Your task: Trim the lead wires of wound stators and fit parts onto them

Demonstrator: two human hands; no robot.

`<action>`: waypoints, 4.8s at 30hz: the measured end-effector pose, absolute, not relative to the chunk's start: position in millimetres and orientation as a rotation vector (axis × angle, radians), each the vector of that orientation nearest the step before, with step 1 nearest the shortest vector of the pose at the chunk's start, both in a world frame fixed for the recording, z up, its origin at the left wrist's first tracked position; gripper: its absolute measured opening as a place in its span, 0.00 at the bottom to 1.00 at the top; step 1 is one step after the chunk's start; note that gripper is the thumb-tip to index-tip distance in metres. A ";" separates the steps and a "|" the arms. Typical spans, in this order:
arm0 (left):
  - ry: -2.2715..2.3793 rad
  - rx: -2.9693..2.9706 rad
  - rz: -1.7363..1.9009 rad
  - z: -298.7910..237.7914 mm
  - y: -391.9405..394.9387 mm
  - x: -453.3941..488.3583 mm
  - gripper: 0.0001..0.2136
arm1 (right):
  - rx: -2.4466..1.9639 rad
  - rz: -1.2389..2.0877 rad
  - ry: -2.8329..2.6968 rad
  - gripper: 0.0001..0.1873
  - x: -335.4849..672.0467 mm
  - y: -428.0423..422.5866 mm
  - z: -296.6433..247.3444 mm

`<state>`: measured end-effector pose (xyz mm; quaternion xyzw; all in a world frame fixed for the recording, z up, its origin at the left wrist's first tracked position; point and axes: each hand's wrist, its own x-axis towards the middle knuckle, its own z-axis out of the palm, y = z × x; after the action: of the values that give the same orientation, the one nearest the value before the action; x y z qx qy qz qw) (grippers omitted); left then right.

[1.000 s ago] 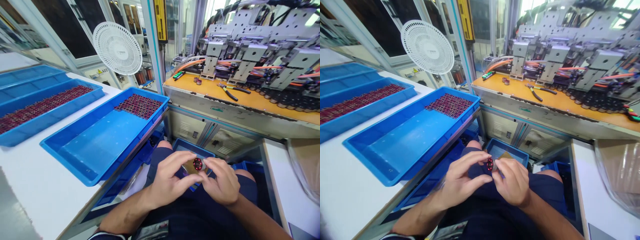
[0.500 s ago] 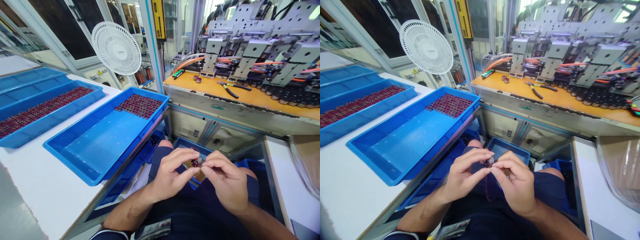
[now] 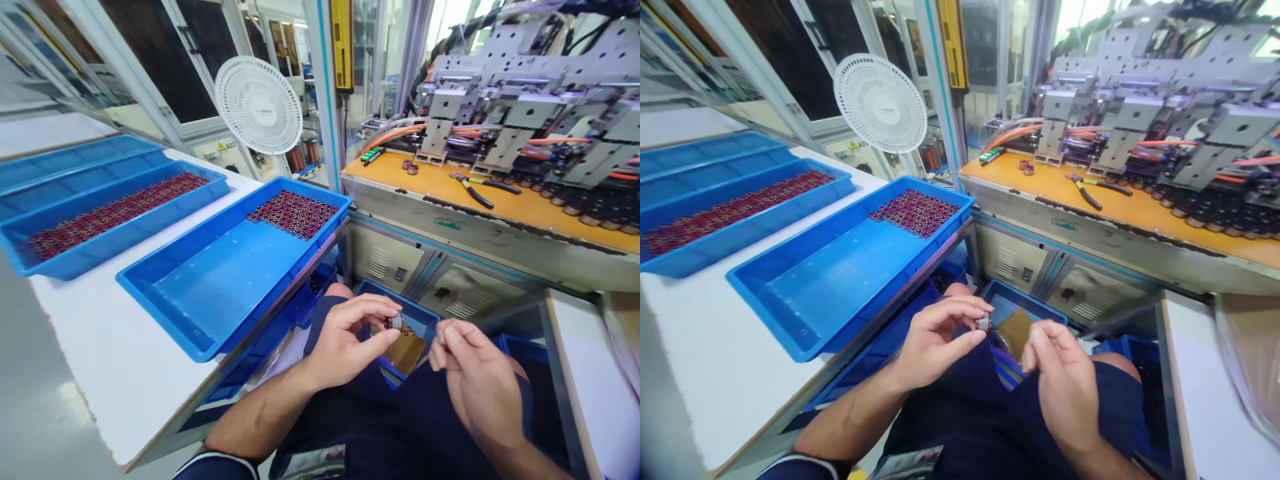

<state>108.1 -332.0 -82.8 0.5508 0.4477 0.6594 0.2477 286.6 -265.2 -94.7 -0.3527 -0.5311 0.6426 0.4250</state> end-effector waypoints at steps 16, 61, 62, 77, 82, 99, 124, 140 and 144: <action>1.172 1.984 1.506 -62.2 -342.3 95.4 0.07 | 0.164 -0.157 -2.586 0.11 299.6 -228.9 -52.7; 1.368 1.503 1.914 -79.0 -336.3 61.7 0.07 | -0.917 -0.190 -2.605 0.38 282.7 -7.5 -3.7; 1.358 1.509 1.917 -78.6 -336.6 63.2 0.07 | -0.891 -0.171 -2.583 0.37 291.3 -22.0 -9.4; 1.425 1.630 1.799 -73.3 -333.6 88.1 0.06 | -0.421 1.622 -2.162 0.36 332.0 -281.8 -113.0; 1.397 1.678 1.788 -74.0 -335.2 92.1 0.08 | -0.384 1.634 -2.135 0.39 327.1 -280.9 -114.7; 1.364 1.663 1.803 -77.1 -335.9 92.4 0.08 | -0.429 1.510 -2.120 0.29 312.6 -283.3 -102.8; 1.092 1.789 1.911 -96.7 -334.7 91.0 0.26 | -0.499 1.756 -2.143 0.38 333.8 -286.4 -93.3; 1.073 1.810 1.871 -92.2 -336.3 93.8 0.25 | -0.467 1.884 -2.014 0.34 327.8 -286.9 -87.2; 1.090 1.810 1.866 -92.0 -336.7 93.7 0.24 | -0.472 1.910 -1.980 0.34 326.4 -288.1 -88.9</action>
<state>93.7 -336.7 -92.0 0.6337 0.3817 0.6534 0.1608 326.4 -288.1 -88.9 -0.1664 -0.6986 0.6738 0.1740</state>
